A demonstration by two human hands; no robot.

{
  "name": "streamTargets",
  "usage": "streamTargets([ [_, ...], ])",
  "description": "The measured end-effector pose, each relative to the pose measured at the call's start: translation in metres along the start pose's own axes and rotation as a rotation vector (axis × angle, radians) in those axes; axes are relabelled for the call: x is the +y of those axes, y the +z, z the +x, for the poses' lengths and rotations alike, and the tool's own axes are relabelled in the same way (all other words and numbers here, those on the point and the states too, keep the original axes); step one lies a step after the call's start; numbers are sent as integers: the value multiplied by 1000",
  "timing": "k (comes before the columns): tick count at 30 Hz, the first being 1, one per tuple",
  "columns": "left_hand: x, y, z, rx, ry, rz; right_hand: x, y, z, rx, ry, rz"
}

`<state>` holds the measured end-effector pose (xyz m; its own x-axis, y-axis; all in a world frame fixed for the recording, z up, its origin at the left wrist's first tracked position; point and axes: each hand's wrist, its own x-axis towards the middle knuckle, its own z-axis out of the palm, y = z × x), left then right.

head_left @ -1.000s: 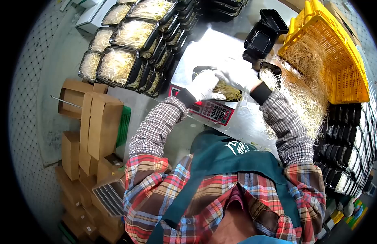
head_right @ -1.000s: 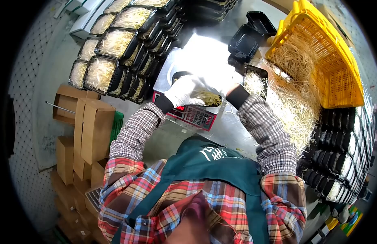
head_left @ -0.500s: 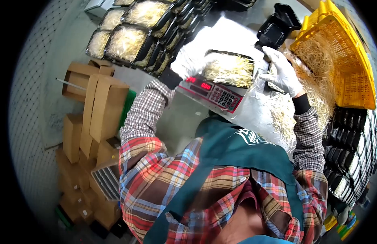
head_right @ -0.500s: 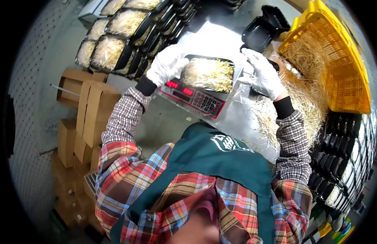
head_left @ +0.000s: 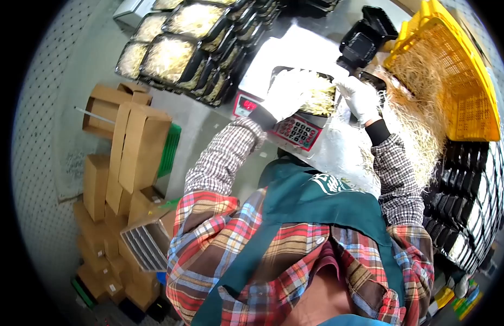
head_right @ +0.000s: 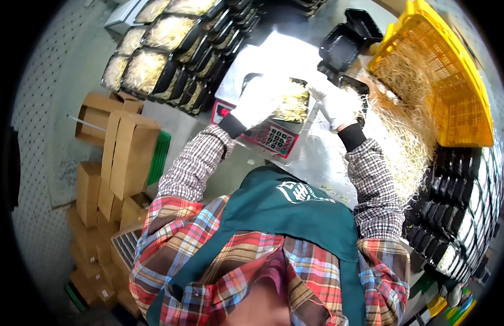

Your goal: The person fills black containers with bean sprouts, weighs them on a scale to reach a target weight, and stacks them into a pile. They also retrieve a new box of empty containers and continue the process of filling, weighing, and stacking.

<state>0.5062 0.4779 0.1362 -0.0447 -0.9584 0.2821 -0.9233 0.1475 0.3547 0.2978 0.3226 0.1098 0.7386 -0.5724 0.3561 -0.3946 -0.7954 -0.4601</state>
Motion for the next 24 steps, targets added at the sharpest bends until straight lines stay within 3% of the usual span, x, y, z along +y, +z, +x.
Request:
streamTargets([
  [3,-13,24,1,86,-3,-8,30,-44,5,-156,-25,98],
  [4,-16,28,0,91,10,-43,26,-66,5,-114,60,179],
  [5,-18,31,0,96,21,-77,47,-74,2,-126,109,3],
  [7,-21,33,-3,101,30,-77,76,-98,-9,-358,198,-407],
  [8,-22,33,-4,102,33,-42,79,-100,-20,-247,98,-581],
  [9,-22,32,-5,102,38,-8,84,-94,-29,-126,14,-438],
  [11,-17,22,-7,91,25,-1,53,-74,-39,-214,183,-327],
  [13,-10,13,-8,91,39,16,4,-47,-55,-387,372,-25],
  [15,0,0,-3,-30,-60,-62,-20,-8,-79,-249,317,153],
  [17,1,-14,-1,-42,-120,-262,-38,15,-82,43,416,218],
  [18,-6,-12,-11,12,-95,-152,-40,23,-81,268,364,200],
  [21,-20,-13,-24,200,-68,-244,-56,16,-67,348,261,200],
  [24,-9,3,-19,85,-208,-123,-85,15,-30,286,92,201],
])
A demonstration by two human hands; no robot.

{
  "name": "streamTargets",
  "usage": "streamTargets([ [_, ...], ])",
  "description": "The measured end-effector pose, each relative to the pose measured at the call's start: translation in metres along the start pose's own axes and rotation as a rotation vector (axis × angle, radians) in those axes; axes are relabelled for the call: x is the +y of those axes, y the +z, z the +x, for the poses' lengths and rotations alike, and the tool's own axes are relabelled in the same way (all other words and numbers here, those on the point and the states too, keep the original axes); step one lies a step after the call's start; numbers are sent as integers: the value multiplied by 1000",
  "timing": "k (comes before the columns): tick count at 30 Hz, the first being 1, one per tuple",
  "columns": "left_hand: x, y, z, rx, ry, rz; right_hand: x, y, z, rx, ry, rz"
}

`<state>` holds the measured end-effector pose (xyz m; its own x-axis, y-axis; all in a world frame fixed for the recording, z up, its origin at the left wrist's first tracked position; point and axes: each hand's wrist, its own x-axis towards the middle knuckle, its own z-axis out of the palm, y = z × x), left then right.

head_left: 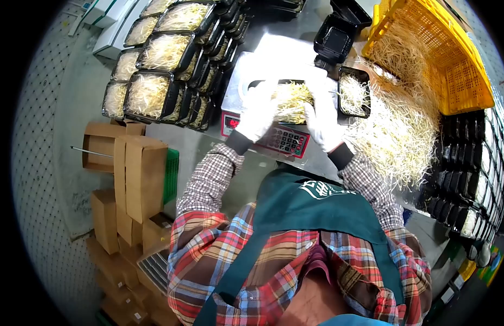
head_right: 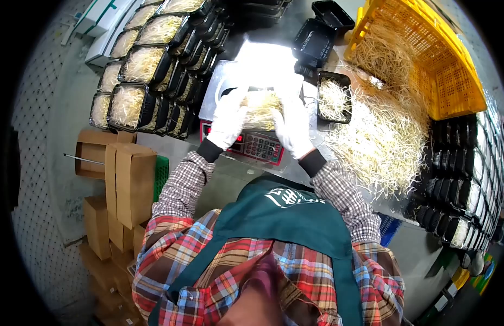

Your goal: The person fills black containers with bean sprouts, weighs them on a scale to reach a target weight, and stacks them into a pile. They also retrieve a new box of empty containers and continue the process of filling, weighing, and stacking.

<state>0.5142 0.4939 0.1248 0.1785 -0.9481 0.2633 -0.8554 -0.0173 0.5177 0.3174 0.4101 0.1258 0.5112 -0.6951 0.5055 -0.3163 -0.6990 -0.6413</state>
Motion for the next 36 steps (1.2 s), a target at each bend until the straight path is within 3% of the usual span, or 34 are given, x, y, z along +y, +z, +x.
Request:
streamTargets([
  [1,-4,12,1,41,27,-98,-5,6,13,-94,34,-24],
  [3,-18,36,1,90,144,90,20,46,22,-76,-251,-210],
  [6,-5,28,11,5,53,23,13,67,34,-250,53,-272],
  [9,1,14,15,-4,74,-20,30,80,32,-179,-95,-263],
  [10,-5,17,8,95,87,-40,14,59,40,-231,-25,-99],
  [11,-10,17,1,200,103,-60,13,47,47,-124,-171,-121],
  [12,1,-20,0,47,36,-58,20,37,51,-72,-106,-241],
  [13,-16,-20,-20,11,-59,-2,-1,6,62,-62,-4,21],
  [14,-16,-34,-33,235,-164,-512,0,-14,67,11,-3,186],
  [15,-15,-57,-51,433,-181,-526,-6,-35,75,-27,243,402],
  [16,-14,-81,-69,632,-193,-529,14,-48,70,108,118,355],
  [17,-30,-91,-84,750,-144,-22,35,-54,73,174,-5,33],
  [19,-51,-79,-147,981,-438,-96,25,-59,80,183,-39,-160],
  [21,-66,-55,-233,1157,-809,-192,25,-38,72,220,-25,-132],
  [22,-55,-53,-268,1209,-953,-118,19,-17,77,236,-62,31],
  [25,-21,-30,-354,1334,-1358,-117,-2,48,61,91,39,272],
  [27,12,-13,-406,1465,-1428,-42,-27,77,40,-52,-134,450],
  [29,31,0,-454,1524,-1508,3,-47,117,14,-251,-21,615],
  [31,47,-11,-480,1557,-1564,40,-77,135,-2,-483,-42,521],
  [33,42,4,-521,1563,-1573,50,-123,160,-33,-647,-88,634],
  [34,40,5,-545,1565,-1572,52,-168,166,-54,-668,-218,685],
  [36,40,1,-587,1659,-1595,7,-212,205,-100,-934,-162,750],
])
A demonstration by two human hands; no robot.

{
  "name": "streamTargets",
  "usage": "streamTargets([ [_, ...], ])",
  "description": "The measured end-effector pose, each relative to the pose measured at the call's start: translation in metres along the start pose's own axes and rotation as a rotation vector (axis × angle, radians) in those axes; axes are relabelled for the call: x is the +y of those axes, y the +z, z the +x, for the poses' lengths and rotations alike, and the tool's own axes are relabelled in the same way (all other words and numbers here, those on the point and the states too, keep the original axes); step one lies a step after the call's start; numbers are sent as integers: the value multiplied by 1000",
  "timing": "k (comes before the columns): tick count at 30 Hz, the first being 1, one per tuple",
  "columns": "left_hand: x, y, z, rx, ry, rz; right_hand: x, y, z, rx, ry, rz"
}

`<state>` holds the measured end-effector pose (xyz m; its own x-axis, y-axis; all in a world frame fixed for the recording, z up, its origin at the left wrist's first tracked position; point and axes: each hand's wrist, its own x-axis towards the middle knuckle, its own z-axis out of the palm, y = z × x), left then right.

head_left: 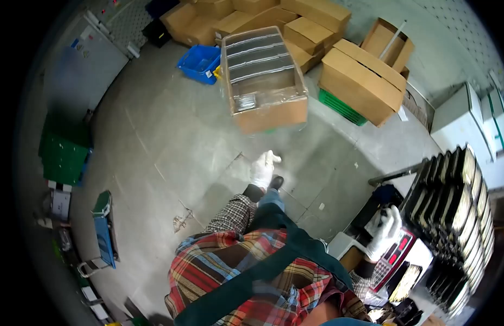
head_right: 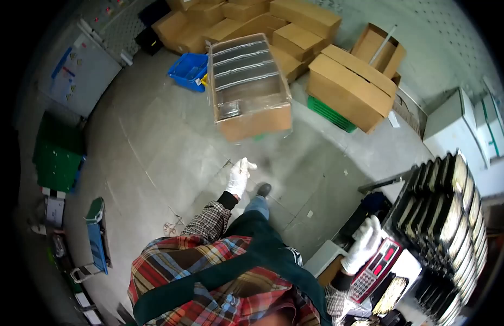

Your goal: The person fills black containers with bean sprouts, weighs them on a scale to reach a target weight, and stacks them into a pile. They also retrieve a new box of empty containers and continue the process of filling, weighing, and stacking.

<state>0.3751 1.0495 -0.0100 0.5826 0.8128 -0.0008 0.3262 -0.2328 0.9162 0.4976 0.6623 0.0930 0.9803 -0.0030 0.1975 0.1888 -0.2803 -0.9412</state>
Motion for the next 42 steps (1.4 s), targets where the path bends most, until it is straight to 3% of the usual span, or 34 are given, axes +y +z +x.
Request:
streamTargets([
  [2,-5,-14,44,48,-59,-39,-23,84,32,-243,-25,60],
  [3,-25,-31,61,71,-93,12,-31,134,37,-360,91,106],
  [5,-98,-60,111,106,-158,113,-35,248,49,-574,73,44],
  [7,-185,-76,156,146,-257,-86,-36,361,63,-701,-377,-267],
  [10,-128,-111,199,127,-292,194,-42,520,93,-865,-618,-329],
  [12,-176,-116,218,57,-301,331,-38,613,91,-1045,-618,-600],
  [14,-174,-124,223,-13,-350,358,-38,683,87,-1193,-750,-844],
  [16,-139,-108,253,-162,-397,514,-16,728,98,-1308,-850,-1043],
  [17,-143,-108,258,-136,-370,437,-21,746,91,-1364,-897,-1091],
  [18,-151,-107,263,-113,-342,360,-21,757,88,-1557,-883,-1095],
  [19,-149,-109,269,-117,-418,203,-20,769,80,-1585,-921,-1075],
  [20,-138,-112,277,-120,-491,43,-12,778,75,-1644,-875,-1012],
  [22,-164,-99,276,-45,-362,-33,-8,788,78,-1739,-760,-890],
  [24,-168,-80,287,-79,-370,3,-12,778,115,-1788,-624,-763],
  [27,-168,-84,293,-144,-395,131,20,776,119,-1715,-718,-484],
  [28,-166,-89,295,-172,-403,184,24,779,119,-1768,-652,-496],
  [31,-162,-104,314,-119,-470,260,31,791,117,-1455,-521,-410],
  [32,-137,-115,327,-124,-508,236,32,797,121,-1236,-453,-406],
  [33,-133,-119,332,-87,-437,262,33,803,128,-1015,-384,-400],
  [35,-132,-119,344,-24,-276,305,18,807,156,-694,-520,-552],
  [37,-140,-110,344,16,-173,288,24,811,188,-533,-626,-633],
  [38,-141,-106,342,37,-122,276,25,809,210,-464,-572,-651],
  [41,-141,-92,339,161,-284,-148,72,811,276,-198,-524,-853],
  [42,-137,-87,340,197,-259,-147,91,812,299,-271,-493,-901],
])
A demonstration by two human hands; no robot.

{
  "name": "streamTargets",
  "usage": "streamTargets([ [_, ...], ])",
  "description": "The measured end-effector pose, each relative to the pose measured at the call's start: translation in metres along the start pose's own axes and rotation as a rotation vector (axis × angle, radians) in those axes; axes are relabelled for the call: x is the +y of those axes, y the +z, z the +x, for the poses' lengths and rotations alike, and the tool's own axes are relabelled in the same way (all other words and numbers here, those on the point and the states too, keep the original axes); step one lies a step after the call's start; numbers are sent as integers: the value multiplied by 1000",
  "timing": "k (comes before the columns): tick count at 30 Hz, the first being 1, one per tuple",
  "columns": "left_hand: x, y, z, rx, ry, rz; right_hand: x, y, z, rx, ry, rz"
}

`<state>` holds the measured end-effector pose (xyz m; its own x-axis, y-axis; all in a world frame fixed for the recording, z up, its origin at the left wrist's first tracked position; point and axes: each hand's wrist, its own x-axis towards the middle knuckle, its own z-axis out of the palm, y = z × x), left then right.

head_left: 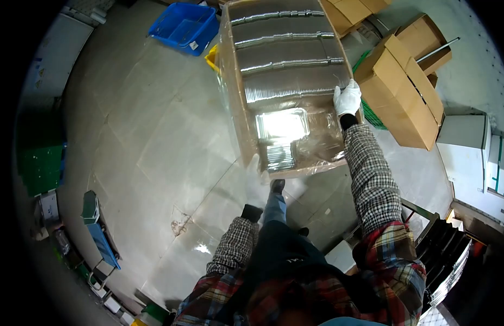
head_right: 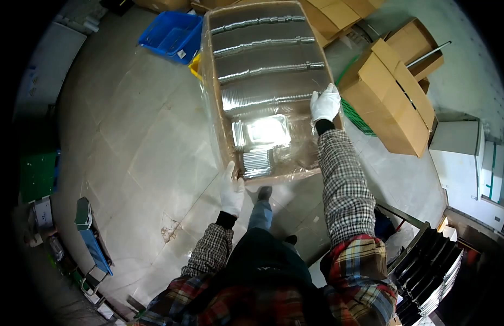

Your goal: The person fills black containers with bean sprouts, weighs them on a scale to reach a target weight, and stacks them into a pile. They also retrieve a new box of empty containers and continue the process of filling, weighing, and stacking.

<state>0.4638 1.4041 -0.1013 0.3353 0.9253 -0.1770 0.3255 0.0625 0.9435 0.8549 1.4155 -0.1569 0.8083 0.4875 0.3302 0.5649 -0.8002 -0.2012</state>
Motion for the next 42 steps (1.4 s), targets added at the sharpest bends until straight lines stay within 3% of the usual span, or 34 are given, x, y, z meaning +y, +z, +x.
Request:
streamTargets([
  [2,-1,10,-2,47,27,-4,15,6,27,-174,-9,-102],
  [5,-33,7,-5,-54,40,134,-13,-23,58,-488,91,-293],
  [7,-12,4,-7,-58,252,375,-23,-31,67,-526,97,-368],
  [8,3,6,-8,-96,121,170,-28,-36,68,-537,108,-382],
  [11,-12,4,-4,-140,81,257,-37,-37,71,-607,154,-401],
  [13,-5,7,-4,-146,-165,-11,-39,-38,72,-665,183,-352],
  [15,-2,8,-3,-135,-95,58,-45,-36,74,-789,242,-304],
  [17,-11,4,-1,-107,295,458,-36,-12,79,-838,303,-208],
  [20,-8,4,-1,-128,278,438,-34,-10,90,-857,357,-154],
  [25,-17,2,0,-162,248,491,-25,18,67,-563,341,-86],
  [28,-15,-1,0,-192,207,494,-11,4,57,-510,299,36],
  [34,-34,-15,12,-179,244,443,13,-151,15,-161,258,391],
  [37,-6,-16,12,-103,402,463,86,-179,-30,-9,331,895],
  [38,10,-13,9,-88,474,475,86,-223,-51,69,305,1204],
  [40,35,3,-3,-90,569,389,93,-316,-101,10,569,1479],
  [42,70,25,-24,-195,658,354,114,-388,-169,40,826,1563],
])
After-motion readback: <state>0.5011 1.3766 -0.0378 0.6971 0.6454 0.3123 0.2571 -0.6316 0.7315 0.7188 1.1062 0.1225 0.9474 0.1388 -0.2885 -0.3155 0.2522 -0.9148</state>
